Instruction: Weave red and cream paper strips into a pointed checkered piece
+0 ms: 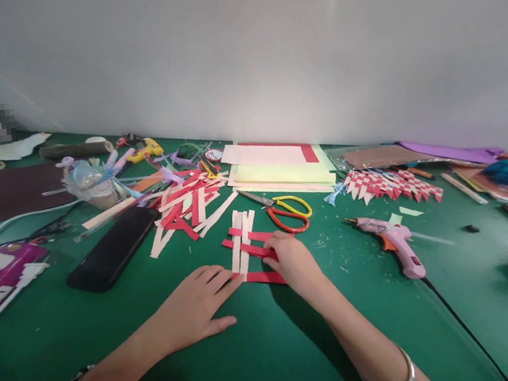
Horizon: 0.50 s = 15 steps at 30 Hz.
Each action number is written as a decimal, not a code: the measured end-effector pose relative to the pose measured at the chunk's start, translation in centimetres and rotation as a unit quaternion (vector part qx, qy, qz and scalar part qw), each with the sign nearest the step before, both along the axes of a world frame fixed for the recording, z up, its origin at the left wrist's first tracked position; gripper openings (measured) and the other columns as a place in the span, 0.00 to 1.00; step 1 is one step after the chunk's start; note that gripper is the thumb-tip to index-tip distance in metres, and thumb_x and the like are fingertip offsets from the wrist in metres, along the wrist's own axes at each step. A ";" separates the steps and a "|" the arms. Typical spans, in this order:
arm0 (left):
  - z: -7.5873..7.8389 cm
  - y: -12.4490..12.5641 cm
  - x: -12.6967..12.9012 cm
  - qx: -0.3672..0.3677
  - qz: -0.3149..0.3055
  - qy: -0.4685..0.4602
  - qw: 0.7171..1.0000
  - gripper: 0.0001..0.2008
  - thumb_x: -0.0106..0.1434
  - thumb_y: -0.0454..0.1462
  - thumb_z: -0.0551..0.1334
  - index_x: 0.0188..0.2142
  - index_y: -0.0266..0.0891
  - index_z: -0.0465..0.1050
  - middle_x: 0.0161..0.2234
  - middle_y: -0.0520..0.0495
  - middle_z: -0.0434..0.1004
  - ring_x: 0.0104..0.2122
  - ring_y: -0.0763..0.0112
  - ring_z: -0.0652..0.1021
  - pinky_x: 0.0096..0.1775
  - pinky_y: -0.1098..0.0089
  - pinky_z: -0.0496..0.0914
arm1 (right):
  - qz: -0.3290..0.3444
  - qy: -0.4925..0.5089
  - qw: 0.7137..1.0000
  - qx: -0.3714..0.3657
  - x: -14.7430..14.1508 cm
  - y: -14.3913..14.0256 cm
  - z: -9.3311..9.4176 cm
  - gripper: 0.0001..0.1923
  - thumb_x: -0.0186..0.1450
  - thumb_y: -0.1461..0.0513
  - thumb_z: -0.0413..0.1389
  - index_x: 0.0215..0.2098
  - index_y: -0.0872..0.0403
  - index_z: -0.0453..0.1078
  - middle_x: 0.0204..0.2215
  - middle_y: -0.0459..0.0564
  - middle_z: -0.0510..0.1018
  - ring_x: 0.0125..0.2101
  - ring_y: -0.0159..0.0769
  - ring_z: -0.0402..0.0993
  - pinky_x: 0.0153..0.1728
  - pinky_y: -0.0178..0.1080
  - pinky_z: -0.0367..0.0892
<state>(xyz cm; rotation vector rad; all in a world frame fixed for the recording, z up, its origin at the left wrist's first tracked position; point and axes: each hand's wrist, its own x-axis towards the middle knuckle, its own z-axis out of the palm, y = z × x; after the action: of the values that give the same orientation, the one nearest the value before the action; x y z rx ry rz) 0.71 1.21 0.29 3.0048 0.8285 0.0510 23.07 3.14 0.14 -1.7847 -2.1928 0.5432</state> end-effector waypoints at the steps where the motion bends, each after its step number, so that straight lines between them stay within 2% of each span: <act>1: 0.0 0.0 0.0 -0.001 0.000 0.001 1.000 0.26 0.62 0.51 0.53 0.54 0.37 0.61 0.46 0.44 0.70 0.44 0.60 0.68 0.43 0.64 0.61 | -0.006 -0.013 1.000 0.001 -0.2 -0.1 0.1 0.03 0.56 0.67 0.57 0.30 0.55 0.69 0.32 0.48 0.72 0.32 0.35 0.71 0.31 0.36 0.64; 5: 0.1 0.1 0.0 -0.005 0.000 0.004 1.000 0.26 0.62 0.51 0.53 0.54 0.37 0.62 0.44 0.43 0.70 0.43 0.58 0.68 0.43 0.63 0.62 | -0.024 -0.084 0.996 0.004 -0.8 -0.3 0.5 0.03 0.58 0.67 0.54 0.27 0.55 0.68 0.29 0.49 0.73 0.29 0.34 0.71 0.26 0.34 0.61; 9: 0.3 0.5 -0.1 -0.009 -0.009 -0.009 1.000 0.25 0.61 0.50 0.55 0.53 0.38 0.62 0.44 0.43 0.70 0.43 0.59 0.69 0.44 0.62 0.63 | -0.017 -0.106 0.994 0.011 -0.9 -0.4 0.6 0.04 0.59 0.66 0.54 0.26 0.54 0.67 0.28 0.48 0.72 0.26 0.32 0.69 0.23 0.32 0.59; 13: 0.4 1.1 -0.2 -0.005 -0.036 -0.016 0.999 0.24 0.61 0.49 0.57 0.53 0.39 0.62 0.46 0.43 0.69 0.45 0.59 0.69 0.49 0.60 0.61 | -0.012 -0.106 0.994 0.000 -0.9 -0.4 0.5 0.06 0.60 0.66 0.53 0.25 0.55 0.67 0.30 0.49 0.72 0.28 0.33 0.69 0.24 0.33 0.59; 15: 0.4 1.5 -0.4 -0.014 -0.044 -0.023 0.999 0.23 0.60 0.48 0.58 0.52 0.39 0.63 0.50 0.42 0.67 0.50 0.58 0.67 0.53 0.58 0.57 | -0.010 -0.115 0.993 -0.009 -0.9 -0.4 0.5 0.06 0.61 0.66 0.52 0.25 0.55 0.67 0.30 0.49 0.72 0.28 0.33 0.69 0.24 0.33 0.59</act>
<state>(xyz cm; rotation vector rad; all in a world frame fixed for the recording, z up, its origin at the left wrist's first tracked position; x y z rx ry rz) 0.35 2.74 0.71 2.9969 0.6849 0.1056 22.16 2.79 0.64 -1.9621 -2.3213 0.3697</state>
